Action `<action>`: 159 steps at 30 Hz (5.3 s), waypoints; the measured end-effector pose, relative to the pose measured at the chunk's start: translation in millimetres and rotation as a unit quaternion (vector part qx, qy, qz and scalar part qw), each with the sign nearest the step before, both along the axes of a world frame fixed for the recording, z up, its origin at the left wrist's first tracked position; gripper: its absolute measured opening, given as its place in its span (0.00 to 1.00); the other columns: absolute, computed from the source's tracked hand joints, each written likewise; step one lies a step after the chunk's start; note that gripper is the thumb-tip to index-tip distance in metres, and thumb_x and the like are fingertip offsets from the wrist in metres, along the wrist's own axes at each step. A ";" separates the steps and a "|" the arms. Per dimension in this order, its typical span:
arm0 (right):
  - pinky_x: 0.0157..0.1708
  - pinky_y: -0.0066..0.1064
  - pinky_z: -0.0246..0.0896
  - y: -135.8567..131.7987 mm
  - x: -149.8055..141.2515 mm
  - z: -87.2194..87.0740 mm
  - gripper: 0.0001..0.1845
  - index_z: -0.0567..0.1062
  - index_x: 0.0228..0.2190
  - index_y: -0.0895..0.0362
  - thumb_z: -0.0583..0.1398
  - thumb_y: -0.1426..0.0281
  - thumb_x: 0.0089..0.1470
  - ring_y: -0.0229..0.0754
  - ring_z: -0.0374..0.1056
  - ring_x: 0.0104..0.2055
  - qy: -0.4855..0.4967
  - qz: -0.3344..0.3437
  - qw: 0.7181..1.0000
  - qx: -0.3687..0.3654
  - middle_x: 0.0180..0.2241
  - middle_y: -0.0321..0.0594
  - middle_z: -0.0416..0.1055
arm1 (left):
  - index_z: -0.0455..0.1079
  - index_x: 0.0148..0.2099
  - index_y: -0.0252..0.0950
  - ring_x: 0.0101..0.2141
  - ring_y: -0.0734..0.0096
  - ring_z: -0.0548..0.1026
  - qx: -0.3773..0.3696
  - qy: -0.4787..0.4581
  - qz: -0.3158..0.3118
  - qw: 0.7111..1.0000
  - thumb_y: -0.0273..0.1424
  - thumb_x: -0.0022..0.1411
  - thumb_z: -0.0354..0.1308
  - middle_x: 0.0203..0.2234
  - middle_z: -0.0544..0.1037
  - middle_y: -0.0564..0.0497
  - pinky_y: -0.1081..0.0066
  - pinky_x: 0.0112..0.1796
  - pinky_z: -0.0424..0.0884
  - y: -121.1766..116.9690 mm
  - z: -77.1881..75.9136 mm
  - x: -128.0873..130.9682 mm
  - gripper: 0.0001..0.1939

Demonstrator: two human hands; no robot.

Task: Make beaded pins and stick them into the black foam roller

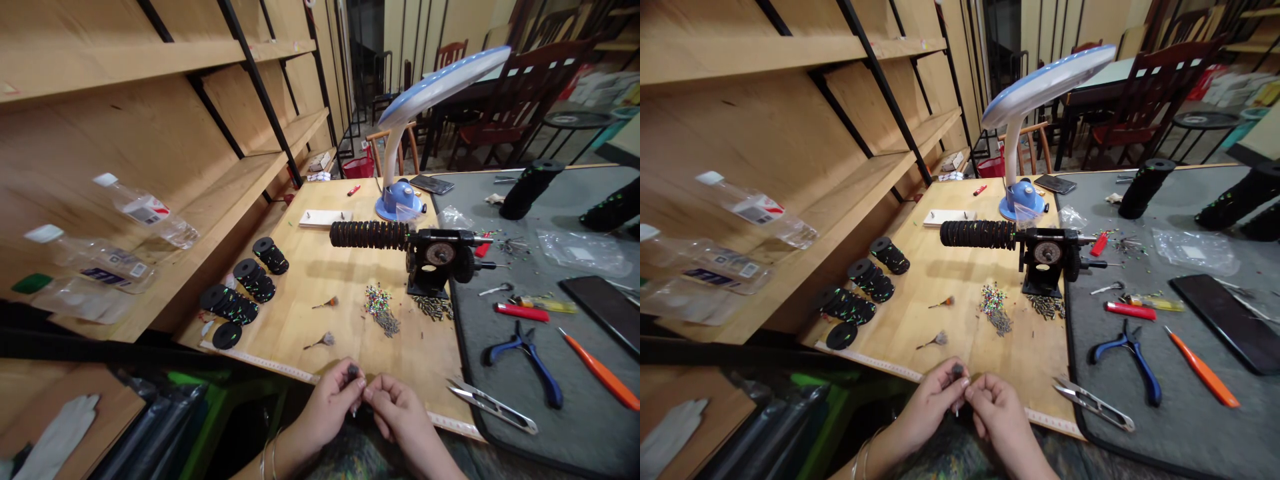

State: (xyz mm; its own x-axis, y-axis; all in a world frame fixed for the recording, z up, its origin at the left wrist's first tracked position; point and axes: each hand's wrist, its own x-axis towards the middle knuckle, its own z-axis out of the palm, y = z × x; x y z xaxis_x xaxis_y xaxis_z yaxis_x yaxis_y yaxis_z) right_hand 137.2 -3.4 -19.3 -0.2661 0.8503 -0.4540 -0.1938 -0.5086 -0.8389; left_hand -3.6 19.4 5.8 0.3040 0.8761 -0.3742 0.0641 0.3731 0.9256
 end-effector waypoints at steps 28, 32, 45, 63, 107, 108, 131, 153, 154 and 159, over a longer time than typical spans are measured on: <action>0.14 0.23 0.35 1.7 0.9 -9.1 0.26 0.63 0.24 0.54 0.60 0.44 0.46 0.28 0.42 0.11 0.004 -0.027 1.000 0.003 0.08 0.21 0.56 | 0.66 0.32 0.36 0.29 0.69 0.68 0.192 0.212 -0.067 0.956 0.31 0.65 0.51 0.25 0.69 0.53 0.73 0.33 0.60 -2.8 6.4 -8.3 0.09; 0.13 0.22 0.37 2.9 0.6 -9.2 0.28 0.63 0.27 0.54 0.60 0.42 0.44 0.28 0.44 0.10 -0.007 -0.027 1.000 0.014 0.08 0.21 0.57 | 0.66 0.31 0.36 0.28 0.70 0.68 0.214 0.212 -0.087 0.950 0.30 0.65 0.51 0.24 0.69 0.53 0.73 0.32 0.61 -1.1 10.7 -7.2 0.08; 0.13 0.21 0.35 4.3 3.0 -1.2 0.30 0.63 0.26 0.54 0.61 0.40 0.41 0.27 0.44 0.10 -0.003 -0.103 0.995 -0.004 0.08 0.22 0.57 | 0.65 0.31 0.35 0.26 0.73 0.65 0.159 0.177 -0.090 0.967 0.28 0.62 0.52 0.22 0.66 0.56 0.75 0.29 0.60 -5.7 7.5 -6.8 0.07; 0.17 0.23 0.36 5.5 0.5 -2.3 0.28 0.63 0.24 0.54 0.62 0.42 0.43 0.30 0.41 0.17 0.015 -0.095 0.995 0.039 0.14 0.20 0.47 | 0.71 0.28 0.32 0.21 0.75 0.63 0.110 0.132 -0.006 0.985 0.29 0.56 0.57 0.19 0.69 0.55 0.76 0.24 0.59 -3.0 -1.1 1.4 0.07; 0.34 0.32 0.64 8.1 21.5 9.4 0.15 0.76 0.34 0.55 0.60 0.56 0.54 0.46 0.70 0.33 -0.179 -0.035 0.961 0.207 0.32 0.42 0.76 | 0.70 0.28 0.33 0.25 0.71 0.67 0.119 0.108 0.022 0.987 0.35 0.55 0.62 0.21 0.70 0.54 0.74 0.28 0.63 21.5 15.3 -9.0 0.10; 0.37 0.34 0.65 10.6 22.6 13.7 0.16 0.76 0.39 0.54 0.61 0.57 0.53 0.49 0.71 0.38 -0.179 -0.037 0.959 0.216 0.38 0.46 0.77 | 0.71 0.28 0.34 0.26 0.71 0.68 0.140 0.127 0.011 0.982 0.33 0.55 0.61 0.21 0.71 0.53 0.74 0.29 0.64 21.3 19.4 -9.3 0.08; 0.16 0.23 0.37 22.2 1.9 -1.2 0.29 0.64 0.27 0.53 0.55 0.39 0.48 0.30 0.43 0.13 -0.026 -0.054 0.994 0.093 0.10 0.23 0.55 | 0.73 0.39 0.37 0.38 0.60 0.73 0.280 0.422 0.019 0.862 0.24 0.53 0.59 0.37 0.74 0.46 0.67 0.41 0.65 115.2 15.0 -53.6 0.09; 0.11 0.20 0.35 24.5 -2.6 -7.7 0.33 0.62 0.26 0.53 0.57 0.35 0.40 0.27 0.42 0.09 -0.004 -0.128 0.991 0.043 0.06 0.23 0.57 | 0.68 0.34 0.34 0.18 0.80 0.64 0.249 0.220 0.035 0.943 0.25 0.53 0.57 0.23 0.72 0.55 0.78 0.21 0.60 115.0 -6.7 -43.2 0.04; 0.11 0.20 0.35 24.2 -2.4 -8.2 0.34 0.62 0.26 0.53 0.57 0.35 0.39 0.27 0.42 0.08 -0.007 -0.123 0.991 0.042 0.06 0.23 0.57 | 0.70 0.37 0.34 0.18 0.80 0.64 0.257 0.225 0.034 0.939 0.23 0.51 0.58 0.26 0.74 0.54 0.77 0.22 0.60 117.2 -5.1 -46.0 0.09; 0.11 0.20 0.35 21.7 0.0 -17.2 0.33 0.64 0.27 0.54 0.56 0.36 0.42 0.28 0.45 0.08 -0.020 -0.115 0.992 0.046 0.06 0.24 0.59 | 0.67 0.47 0.35 0.22 0.77 0.65 0.307 0.262 0.090 0.911 0.23 0.54 0.56 0.37 0.76 0.50 0.74 0.27 0.64 116.2 22.6 -62.5 0.17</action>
State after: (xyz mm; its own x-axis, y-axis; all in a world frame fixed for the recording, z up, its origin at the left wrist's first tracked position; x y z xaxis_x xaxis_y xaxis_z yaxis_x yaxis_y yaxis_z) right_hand 137.2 18.3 -36.5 -0.0434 0.9250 -0.3776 -0.2612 -0.3753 -0.8894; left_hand -66.1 135.5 28.4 0.0550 0.9871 0.1502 0.5451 -0.1557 0.8238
